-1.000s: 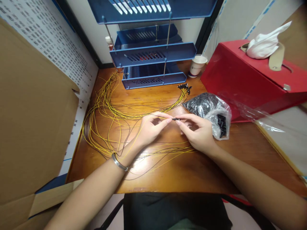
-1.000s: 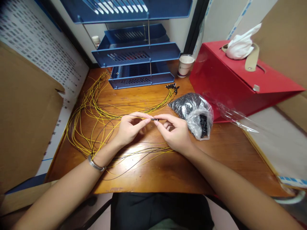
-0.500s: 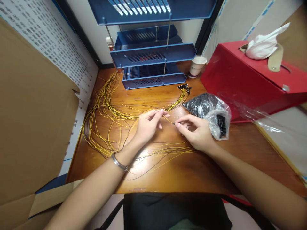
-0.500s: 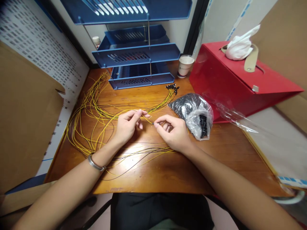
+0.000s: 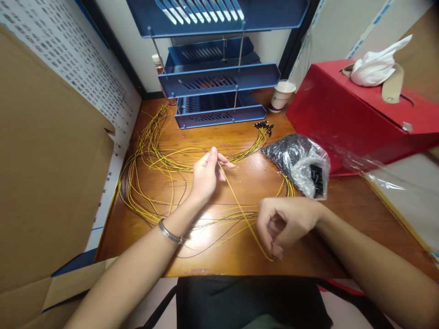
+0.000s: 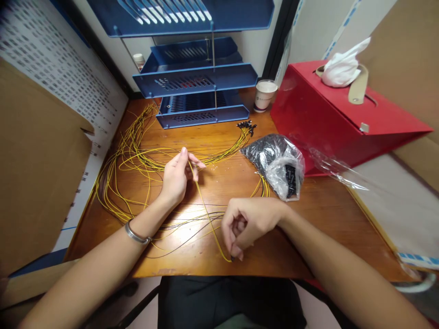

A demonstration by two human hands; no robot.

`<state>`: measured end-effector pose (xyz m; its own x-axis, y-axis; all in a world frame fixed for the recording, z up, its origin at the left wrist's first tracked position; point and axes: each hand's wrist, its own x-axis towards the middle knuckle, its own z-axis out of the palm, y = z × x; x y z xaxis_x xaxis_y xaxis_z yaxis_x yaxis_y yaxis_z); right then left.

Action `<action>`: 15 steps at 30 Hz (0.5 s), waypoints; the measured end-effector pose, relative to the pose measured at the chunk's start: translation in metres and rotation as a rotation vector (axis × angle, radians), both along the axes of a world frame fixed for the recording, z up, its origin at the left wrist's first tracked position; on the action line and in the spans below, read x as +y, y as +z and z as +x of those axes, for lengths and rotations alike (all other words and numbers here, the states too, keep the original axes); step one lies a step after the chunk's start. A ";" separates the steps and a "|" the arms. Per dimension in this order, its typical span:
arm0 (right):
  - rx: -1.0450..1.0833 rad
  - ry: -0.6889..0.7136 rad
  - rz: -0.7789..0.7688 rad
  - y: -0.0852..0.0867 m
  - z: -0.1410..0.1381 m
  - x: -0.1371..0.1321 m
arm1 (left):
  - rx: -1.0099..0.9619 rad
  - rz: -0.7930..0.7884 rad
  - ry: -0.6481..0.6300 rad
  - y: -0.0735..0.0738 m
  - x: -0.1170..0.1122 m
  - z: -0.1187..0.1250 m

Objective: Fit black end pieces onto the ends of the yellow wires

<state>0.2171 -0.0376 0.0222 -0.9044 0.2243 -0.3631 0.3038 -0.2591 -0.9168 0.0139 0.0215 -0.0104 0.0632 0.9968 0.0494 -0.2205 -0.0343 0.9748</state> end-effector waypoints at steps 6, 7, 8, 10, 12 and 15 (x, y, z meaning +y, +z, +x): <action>0.006 0.181 -0.117 0.003 0.017 0.006 | 0.002 -0.024 -0.040 0.002 -0.001 -0.001; 0.001 0.123 -0.074 0.003 0.019 0.008 | -0.004 -0.025 -0.041 0.002 -0.001 -0.001; -0.004 0.040 -0.027 0.002 0.020 0.010 | -0.015 -0.026 -0.037 0.001 -0.001 -0.001; -0.006 -0.176 0.053 0.001 0.022 0.014 | -0.053 -0.036 -0.028 0.001 0.000 -0.001; -0.018 -0.415 0.131 0.000 0.025 0.018 | -0.117 -0.061 -0.023 0.001 0.002 -0.002; -0.118 -0.761 0.373 0.004 0.033 0.026 | -0.215 -0.104 0.000 0.001 0.004 -0.004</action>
<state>0.2499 -0.0121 0.0260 -0.4197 0.8789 -0.2267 0.2682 -0.1186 -0.9560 0.0098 0.0259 -0.0097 0.0620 0.9972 -0.0414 -0.4236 0.0638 0.9036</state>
